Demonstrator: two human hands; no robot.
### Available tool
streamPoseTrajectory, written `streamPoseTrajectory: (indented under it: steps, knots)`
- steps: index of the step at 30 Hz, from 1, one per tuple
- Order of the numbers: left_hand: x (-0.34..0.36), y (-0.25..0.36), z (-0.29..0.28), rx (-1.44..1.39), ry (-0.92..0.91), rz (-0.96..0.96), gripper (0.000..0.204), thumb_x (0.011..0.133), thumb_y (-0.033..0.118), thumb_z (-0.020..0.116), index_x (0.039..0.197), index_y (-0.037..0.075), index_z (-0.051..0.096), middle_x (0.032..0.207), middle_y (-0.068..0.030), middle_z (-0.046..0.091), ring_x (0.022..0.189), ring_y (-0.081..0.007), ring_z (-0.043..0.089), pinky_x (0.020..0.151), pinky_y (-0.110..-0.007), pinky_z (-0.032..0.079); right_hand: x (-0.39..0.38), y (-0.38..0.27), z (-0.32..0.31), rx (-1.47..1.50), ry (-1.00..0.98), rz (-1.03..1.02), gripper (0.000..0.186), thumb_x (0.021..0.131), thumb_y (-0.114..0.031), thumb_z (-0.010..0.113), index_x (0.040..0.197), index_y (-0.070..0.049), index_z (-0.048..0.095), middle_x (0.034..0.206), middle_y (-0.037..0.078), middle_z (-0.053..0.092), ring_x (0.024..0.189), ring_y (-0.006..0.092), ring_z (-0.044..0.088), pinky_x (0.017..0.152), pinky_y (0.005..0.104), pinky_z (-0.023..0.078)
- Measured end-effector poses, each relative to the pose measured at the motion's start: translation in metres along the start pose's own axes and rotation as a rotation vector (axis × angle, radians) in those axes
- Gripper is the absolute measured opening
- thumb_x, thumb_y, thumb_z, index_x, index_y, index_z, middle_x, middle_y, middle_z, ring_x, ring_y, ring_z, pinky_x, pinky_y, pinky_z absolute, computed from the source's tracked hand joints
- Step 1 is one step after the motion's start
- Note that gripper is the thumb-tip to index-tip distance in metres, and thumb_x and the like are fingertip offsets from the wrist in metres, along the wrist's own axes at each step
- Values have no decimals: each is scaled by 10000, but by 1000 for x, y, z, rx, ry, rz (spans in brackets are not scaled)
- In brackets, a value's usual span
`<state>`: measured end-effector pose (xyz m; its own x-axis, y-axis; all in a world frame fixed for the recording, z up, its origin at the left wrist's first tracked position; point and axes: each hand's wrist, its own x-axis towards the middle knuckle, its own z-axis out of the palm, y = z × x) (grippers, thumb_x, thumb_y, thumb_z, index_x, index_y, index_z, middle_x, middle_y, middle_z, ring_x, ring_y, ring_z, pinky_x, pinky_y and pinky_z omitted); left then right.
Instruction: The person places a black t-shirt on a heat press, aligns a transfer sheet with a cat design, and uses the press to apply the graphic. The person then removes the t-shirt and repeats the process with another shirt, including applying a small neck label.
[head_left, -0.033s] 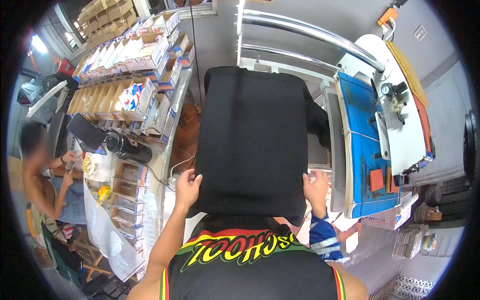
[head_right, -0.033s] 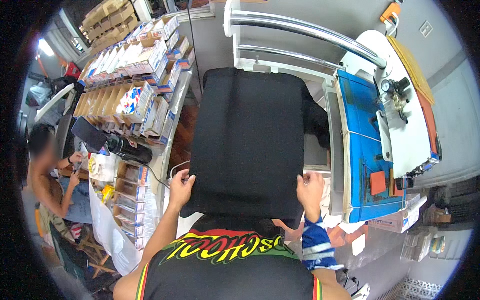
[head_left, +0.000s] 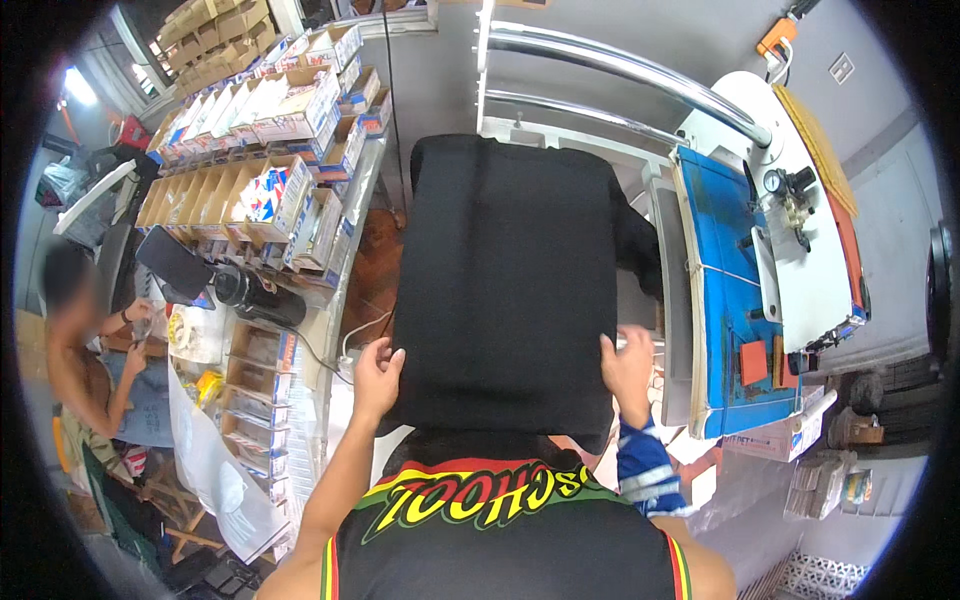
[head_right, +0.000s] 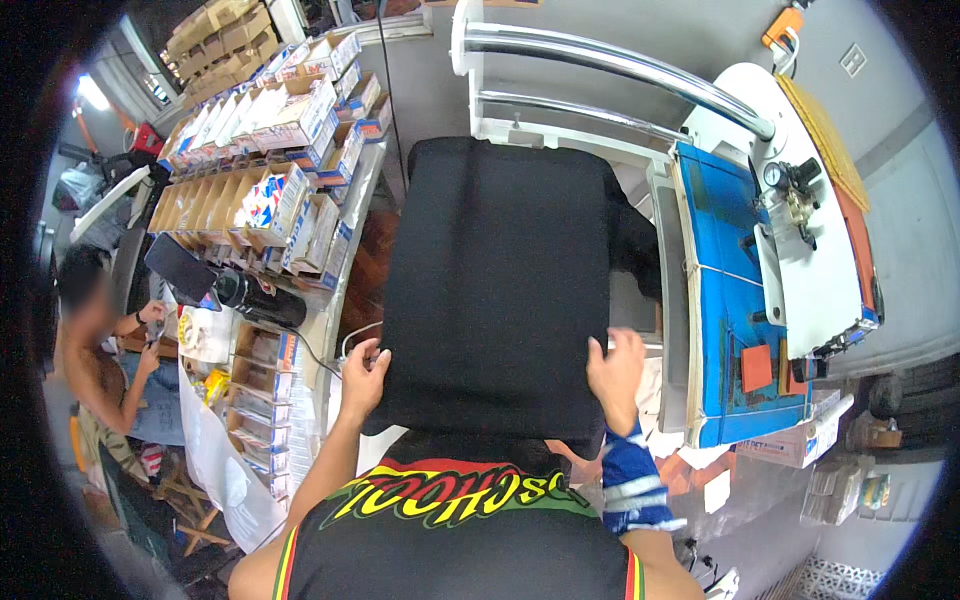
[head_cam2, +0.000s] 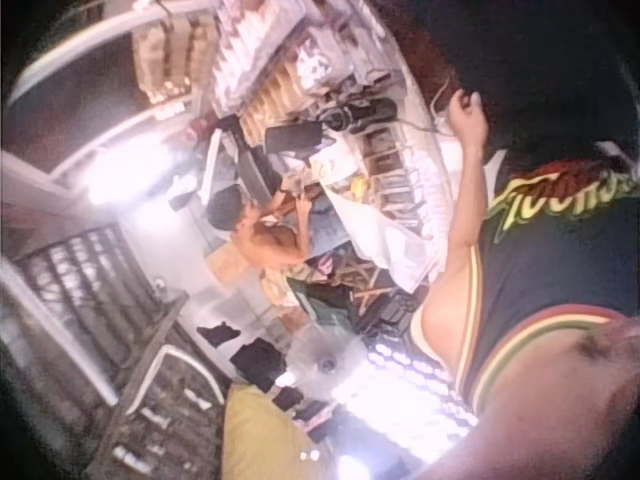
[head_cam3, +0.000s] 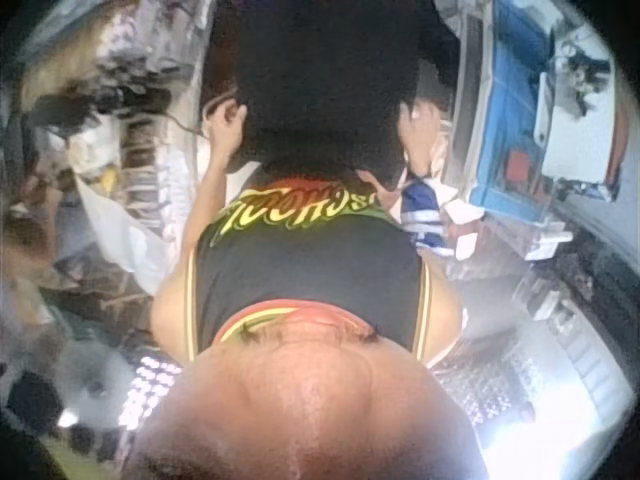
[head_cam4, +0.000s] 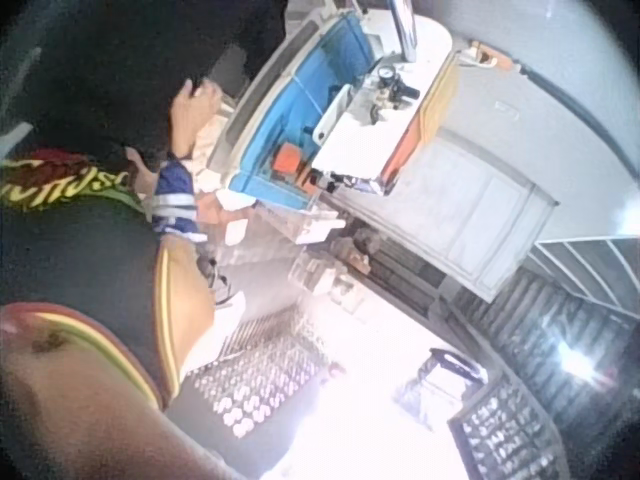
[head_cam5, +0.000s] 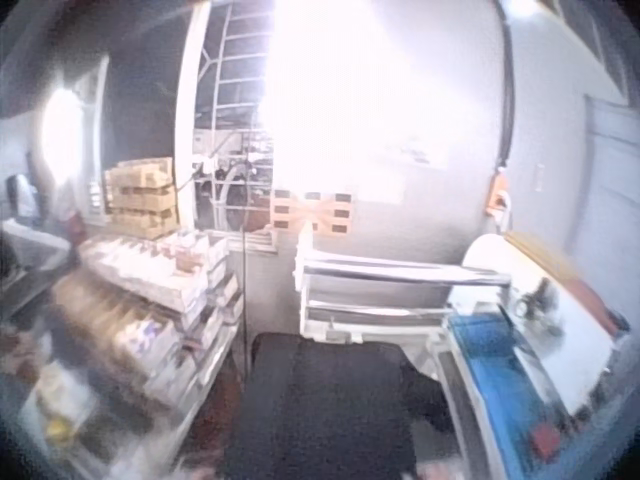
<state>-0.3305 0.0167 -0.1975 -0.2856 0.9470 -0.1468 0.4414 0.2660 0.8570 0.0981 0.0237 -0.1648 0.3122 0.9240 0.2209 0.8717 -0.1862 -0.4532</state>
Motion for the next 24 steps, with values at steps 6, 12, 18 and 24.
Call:
streamPoseTrajectory:
  steps: [6, 12, 18, 24]
  knots:
    - [12, -9, -5, 22, 186, 202, 239, 958, 119, 672, 1151, -22, 675, 1113, -176, 649, 1066, -309, 656, 940, -397, 534, 128, -80, 94, 29, -62, -447, 445, 885, -303, 743, 1183, 22, 685, 1341, 226, 608, 1306, 415, 535, 1117, 494, 418]
    - [113, 47, 19, 195, 141, 614, 78, 874, 54, 673, 945, 25, 690, 1033, -152, 669, 1007, -362, 632, 893, -461, 494, 194, -124, 135, 14, -112, -576, 496, 952, -348, 661, 1310, -5, 646, 1446, 226, 550, 1416, 412, 447, 1198, 542, 323]
    - [291, 150, 121, 391, -52, 873, 124, 918, 59, 649, 1022, 51, 715, 1108, -134, 669, 1053, -370, 635, 929, -467, 507, 187, -129, 142, -65, -141, -505, 568, 991, -378, 606, 1429, -21, 554, 1539, 218, 471, 1482, 396, 376, 1236, 541, 261]
    - [425, 198, 201, 594, -338, 927, 248, 930, 109, 664, 1151, 192, 739, 1319, -123, 617, 1181, -377, 622, 976, -508, 521, 191, -134, 131, -56, -181, -482, 573, 987, -378, 602, 1440, -30, 553, 1548, 209, 465, 1492, 388, 367, 1241, 538, 251]
